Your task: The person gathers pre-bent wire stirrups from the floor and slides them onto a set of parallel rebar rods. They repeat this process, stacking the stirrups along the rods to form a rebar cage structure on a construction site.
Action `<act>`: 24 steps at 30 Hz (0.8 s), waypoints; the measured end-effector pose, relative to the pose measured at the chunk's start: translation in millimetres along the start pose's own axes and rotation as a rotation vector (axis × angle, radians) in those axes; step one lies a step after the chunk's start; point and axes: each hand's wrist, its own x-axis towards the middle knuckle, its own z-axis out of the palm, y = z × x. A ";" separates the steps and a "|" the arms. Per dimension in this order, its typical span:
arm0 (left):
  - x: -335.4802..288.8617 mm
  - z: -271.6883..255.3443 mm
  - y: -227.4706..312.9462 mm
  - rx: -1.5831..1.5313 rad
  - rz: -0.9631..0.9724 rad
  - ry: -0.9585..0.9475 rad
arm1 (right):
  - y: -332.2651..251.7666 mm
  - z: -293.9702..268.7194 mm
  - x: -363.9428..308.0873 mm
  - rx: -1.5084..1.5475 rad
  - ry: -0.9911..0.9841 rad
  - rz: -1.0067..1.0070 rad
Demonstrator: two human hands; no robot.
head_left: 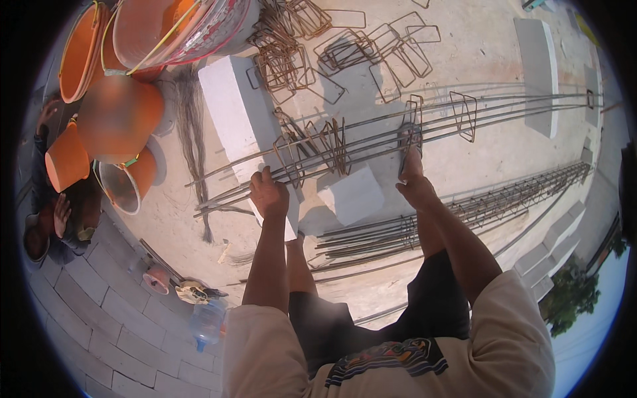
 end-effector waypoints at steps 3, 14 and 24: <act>-24.0 26.2 -1.7 -0.388 -0.017 0.035 | -64.8 -10.0 30.6 0.088 -0.376 0.185; -36.2 55.3 99.2 -0.790 -0.122 -0.487 | -143.8 61.7 82.7 0.504 -0.073 0.461; -26.0 30.8 129.8 -1.179 -0.434 -0.795 | -107.6 51.6 85.1 0.788 -0.245 0.475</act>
